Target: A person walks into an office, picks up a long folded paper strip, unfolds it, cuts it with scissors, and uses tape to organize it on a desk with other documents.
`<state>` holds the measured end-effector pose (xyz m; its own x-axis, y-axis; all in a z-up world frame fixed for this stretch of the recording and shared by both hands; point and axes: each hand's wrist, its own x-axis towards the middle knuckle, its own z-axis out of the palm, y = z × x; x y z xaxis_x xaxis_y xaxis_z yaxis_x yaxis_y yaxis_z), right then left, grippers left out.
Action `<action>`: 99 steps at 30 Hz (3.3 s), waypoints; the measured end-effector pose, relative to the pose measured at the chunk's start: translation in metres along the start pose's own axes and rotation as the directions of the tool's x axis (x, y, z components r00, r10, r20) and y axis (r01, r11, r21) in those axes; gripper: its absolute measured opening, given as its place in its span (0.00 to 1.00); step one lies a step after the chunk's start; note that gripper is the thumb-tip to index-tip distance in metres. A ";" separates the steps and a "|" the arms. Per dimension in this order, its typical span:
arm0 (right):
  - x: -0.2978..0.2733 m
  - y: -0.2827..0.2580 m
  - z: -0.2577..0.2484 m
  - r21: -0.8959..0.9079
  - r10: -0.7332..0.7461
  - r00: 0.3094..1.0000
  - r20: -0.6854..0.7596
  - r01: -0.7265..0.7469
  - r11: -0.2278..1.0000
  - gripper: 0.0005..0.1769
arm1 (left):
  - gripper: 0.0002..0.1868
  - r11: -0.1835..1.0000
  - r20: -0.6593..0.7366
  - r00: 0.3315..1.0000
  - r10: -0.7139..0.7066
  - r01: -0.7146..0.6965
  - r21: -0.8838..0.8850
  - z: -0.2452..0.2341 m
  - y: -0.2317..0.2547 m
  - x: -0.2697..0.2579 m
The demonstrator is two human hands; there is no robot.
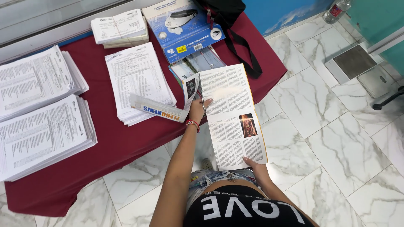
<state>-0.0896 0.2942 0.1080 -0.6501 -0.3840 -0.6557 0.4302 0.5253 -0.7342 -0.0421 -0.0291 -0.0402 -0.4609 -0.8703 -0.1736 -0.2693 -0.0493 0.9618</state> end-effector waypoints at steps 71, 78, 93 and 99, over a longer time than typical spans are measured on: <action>0.231 -0.113 0.246 -0.250 -0.484 0.076 0.872 0.919 -0.305 0.32 | 0.20 0.451 -0.538 0.797 0.272 0.388 0.804 -0.301 -0.102 -0.112; 0.105 -0.081 0.318 0.212 -0.747 -0.305 0.591 0.952 -0.221 0.25 | 0.21 0.757 -0.658 0.609 0.442 0.140 0.638 -0.273 -0.111 -0.236; -0.143 0.113 0.527 0.846 0.056 -0.891 0.450 0.445 0.294 0.18 | 0.27 0.552 -0.889 -0.248 -0.386 0.710 -0.437 -0.178 -0.251 -0.536; -0.242 0.176 0.607 0.832 0.251 -0.904 0.345 0.419 0.363 0.18 | 0.24 0.367 -0.649 -0.360 -0.671 0.599 -0.712 -0.250 -0.317 -0.554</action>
<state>0.5240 0.0183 0.0310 0.9121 0.2167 0.3480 0.4055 -0.6020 -0.6878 0.5102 0.3465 -0.1958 0.8950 0.0287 -0.4452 0.2270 -0.8883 0.3992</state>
